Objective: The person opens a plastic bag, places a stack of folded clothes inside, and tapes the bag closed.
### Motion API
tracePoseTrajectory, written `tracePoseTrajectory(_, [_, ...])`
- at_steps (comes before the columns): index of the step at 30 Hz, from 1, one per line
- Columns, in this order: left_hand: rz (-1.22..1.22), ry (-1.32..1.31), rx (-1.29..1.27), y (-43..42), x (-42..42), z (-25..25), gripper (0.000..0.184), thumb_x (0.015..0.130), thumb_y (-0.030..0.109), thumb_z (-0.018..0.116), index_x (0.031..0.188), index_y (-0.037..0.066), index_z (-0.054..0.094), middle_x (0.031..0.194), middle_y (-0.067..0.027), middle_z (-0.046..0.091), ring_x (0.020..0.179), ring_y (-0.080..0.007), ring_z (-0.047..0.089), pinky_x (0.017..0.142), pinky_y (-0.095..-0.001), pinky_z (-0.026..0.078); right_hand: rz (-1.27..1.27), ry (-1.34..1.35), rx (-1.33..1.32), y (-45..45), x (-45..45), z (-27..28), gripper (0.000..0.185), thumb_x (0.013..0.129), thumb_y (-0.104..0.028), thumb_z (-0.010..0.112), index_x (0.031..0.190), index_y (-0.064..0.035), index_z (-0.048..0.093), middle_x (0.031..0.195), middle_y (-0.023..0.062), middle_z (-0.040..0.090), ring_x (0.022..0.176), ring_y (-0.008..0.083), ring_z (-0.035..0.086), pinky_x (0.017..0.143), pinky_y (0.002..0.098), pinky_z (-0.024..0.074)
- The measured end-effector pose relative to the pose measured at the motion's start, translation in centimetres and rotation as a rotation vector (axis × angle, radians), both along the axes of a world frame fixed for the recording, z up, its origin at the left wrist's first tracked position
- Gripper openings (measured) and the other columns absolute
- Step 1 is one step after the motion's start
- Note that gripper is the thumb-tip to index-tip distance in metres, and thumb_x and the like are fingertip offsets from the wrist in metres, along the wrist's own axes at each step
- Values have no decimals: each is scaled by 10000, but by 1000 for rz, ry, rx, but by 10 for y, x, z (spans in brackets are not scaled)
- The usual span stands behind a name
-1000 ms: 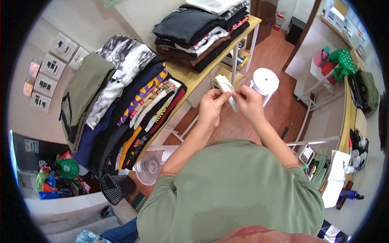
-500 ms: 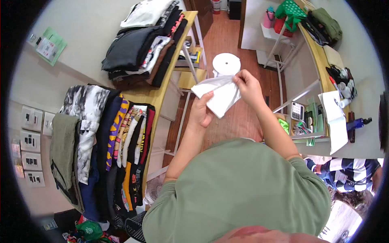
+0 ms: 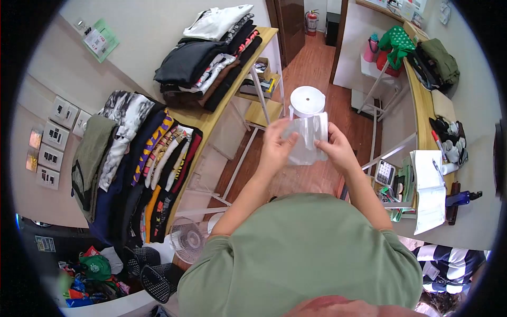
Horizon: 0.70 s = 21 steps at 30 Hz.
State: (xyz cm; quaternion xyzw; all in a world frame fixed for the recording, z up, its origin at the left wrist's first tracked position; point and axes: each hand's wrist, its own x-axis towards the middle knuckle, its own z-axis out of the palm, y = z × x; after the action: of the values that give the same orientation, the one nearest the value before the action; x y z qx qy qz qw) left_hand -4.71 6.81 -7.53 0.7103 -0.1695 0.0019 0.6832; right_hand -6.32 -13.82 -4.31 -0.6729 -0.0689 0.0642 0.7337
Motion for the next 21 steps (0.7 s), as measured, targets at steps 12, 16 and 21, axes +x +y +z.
tracePoseTrajectory(12, [-112, 155, 107, -54, -29, 137, 171, 933, 134, 621, 1052, 14, 648, 923, -23, 675, 832, -76, 609, 728, -252, 497, -44, 496, 855, -75, -27, -76, 397, 877, -103, 627, 1229, 26, 497, 1112, 146, 624, 977, 246, 653, 885, 387, 539])
tracePoseTrajectory(16, [-49, 33, 399, -28, -5, 222, 208, 922, 208, 646, 1020, 26, 657, 869, -2, 668, 757, -57, 590, 674, -228, 478, 100, 631, 1270, -80, -31, -99, 427, 855, -85, 538, 1274, -12, 493, 1227, 174, 582, 1099, 300, 608, 996, 448, 476])
tracePoseTrajectory(21, [213, -1, 673, 47, 25, 302, 315, 905, 272, 670, 1072, 6, 650, 891, -6, 674, 757, -60, 595, 670, -216, 475, 130, 463, 1178, -76, -40, -80, 518, 832, -95, 642, 1322, -28, 488, 1304, 162, 553, 1163, 290, 574, 1037, 436, 443])
